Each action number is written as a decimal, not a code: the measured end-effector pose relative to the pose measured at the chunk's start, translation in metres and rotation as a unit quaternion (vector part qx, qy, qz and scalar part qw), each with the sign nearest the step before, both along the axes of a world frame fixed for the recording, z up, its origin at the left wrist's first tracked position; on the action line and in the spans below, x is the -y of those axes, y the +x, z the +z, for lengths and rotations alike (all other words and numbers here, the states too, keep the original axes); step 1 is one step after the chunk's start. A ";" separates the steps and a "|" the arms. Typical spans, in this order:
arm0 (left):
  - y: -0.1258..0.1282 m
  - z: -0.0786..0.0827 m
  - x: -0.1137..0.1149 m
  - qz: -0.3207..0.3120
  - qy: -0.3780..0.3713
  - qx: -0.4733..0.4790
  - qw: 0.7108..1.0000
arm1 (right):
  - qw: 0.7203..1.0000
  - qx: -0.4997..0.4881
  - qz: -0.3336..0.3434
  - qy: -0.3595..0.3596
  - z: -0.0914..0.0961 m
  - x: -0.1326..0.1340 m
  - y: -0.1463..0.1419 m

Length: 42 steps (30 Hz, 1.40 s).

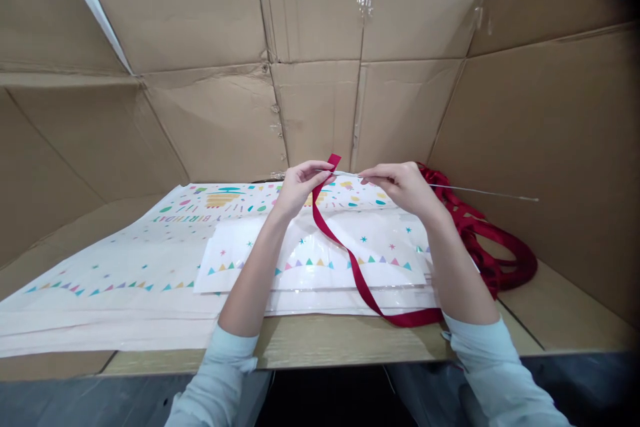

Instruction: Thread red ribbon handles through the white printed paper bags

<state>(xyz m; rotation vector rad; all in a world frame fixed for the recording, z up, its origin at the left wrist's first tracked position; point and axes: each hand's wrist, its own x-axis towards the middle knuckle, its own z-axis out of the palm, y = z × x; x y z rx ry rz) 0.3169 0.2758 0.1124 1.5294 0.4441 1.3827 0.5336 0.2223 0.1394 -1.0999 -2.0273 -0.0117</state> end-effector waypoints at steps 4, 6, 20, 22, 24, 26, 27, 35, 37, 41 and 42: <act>-0.006 0.007 0.009 0.007 0.014 -0.082 0.997 | 0.999 0.008 0.006 -0.039 0.005 0.004 0.006; -0.008 0.010 0.011 0.003 0.036 -0.102 0.994 | 0.998 0.008 0.009 -0.055 0.006 0.005 0.009; -0.013 0.009 0.007 0.142 0.111 -0.154 0.972 | 0.993 -0.019 0.035 -0.109 0.010 0.010 0.019; -0.014 0.011 0.009 0.094 0.084 -0.153 0.980 | 0.994 -0.024 0.025 -0.102 0.009 0.008 0.020; -0.016 0.010 0.007 0.043 0.044 -0.169 0.984 | 0.995 -0.026 0.015 -0.091 0.007 0.005 0.021; -0.016 0.006 0.003 0.003 -0.002 -0.175 0.985 | 0.996 -0.025 0.010 -0.086 0.005 0.002 0.021; -0.015 0.004 0.001 -0.012 -0.025 -0.166 0.986 | 0.996 -0.025 0.008 -0.086 0.003 -0.001 0.022; 0.001 -0.005 -0.003 0.007 -0.120 -0.095 0.988 | 0.994 -0.029 0.012 -0.102 -0.004 -0.013 0.021; 0.002 -0.004 -0.002 0.011 -0.115 -0.101 0.988 | 0.994 -0.028 0.012 -0.101 -0.003 -0.011 0.020; 0.002 0.000 0.002 -0.005 -0.108 -0.106 0.988 | 0.995 -0.013 0.009 -0.099 0.002 -0.004 0.019; 0.002 0.001 0.004 -0.008 -0.103 -0.109 0.989 | 0.995 -0.010 0.008 -0.097 0.003 -0.002 0.019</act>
